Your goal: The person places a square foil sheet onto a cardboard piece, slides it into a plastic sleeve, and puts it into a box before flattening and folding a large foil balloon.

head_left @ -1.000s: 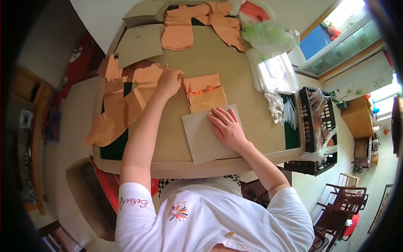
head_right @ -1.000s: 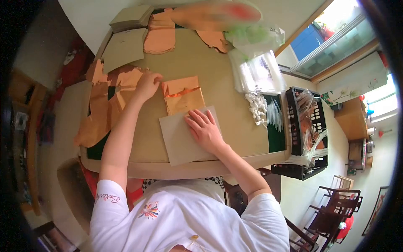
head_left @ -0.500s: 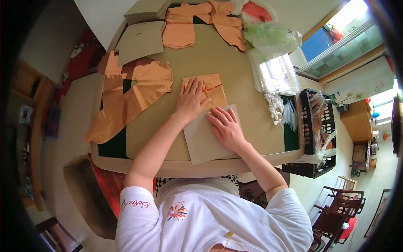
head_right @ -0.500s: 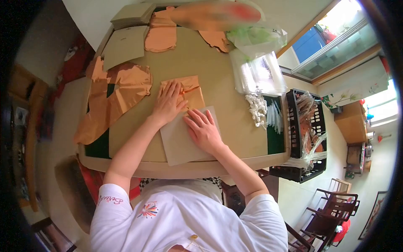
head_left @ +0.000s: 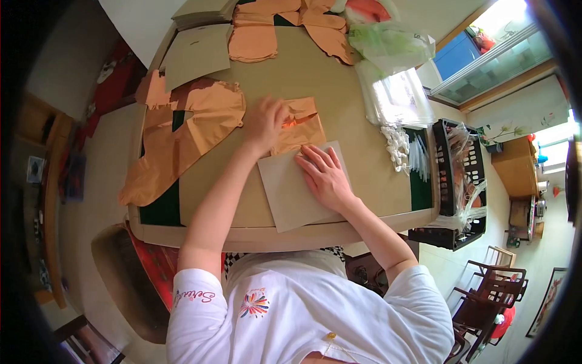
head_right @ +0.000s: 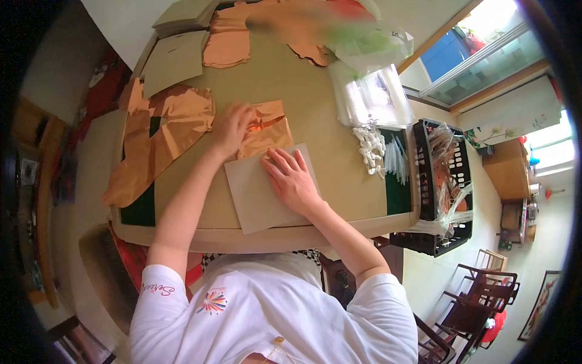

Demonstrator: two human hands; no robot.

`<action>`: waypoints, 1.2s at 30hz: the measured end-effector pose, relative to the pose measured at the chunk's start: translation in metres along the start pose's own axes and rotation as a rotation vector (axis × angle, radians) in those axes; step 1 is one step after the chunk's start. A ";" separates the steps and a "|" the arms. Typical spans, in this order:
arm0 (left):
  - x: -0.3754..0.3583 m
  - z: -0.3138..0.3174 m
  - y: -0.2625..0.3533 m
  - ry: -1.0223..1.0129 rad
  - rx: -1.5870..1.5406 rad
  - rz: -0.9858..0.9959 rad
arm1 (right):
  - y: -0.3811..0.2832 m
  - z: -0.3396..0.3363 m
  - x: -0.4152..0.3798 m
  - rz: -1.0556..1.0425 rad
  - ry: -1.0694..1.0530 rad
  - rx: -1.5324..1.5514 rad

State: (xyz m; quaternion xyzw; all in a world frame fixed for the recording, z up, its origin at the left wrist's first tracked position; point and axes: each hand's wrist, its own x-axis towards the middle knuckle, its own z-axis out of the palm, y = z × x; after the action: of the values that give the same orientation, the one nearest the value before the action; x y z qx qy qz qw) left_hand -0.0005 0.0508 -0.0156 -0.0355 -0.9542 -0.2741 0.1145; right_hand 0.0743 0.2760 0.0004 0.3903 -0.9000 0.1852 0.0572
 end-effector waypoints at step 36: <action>-0.015 -0.031 -0.012 -0.324 -0.863 -0.530 | 0.008 -0.005 -0.013 0.125 0.143 0.063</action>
State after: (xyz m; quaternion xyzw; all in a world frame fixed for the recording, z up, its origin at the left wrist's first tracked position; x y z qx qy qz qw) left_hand 0.0191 0.0238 0.0000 0.1212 -0.7364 -0.6522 -0.1324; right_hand 0.0767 0.2920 -0.0001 0.3207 -0.9100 0.2441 0.0974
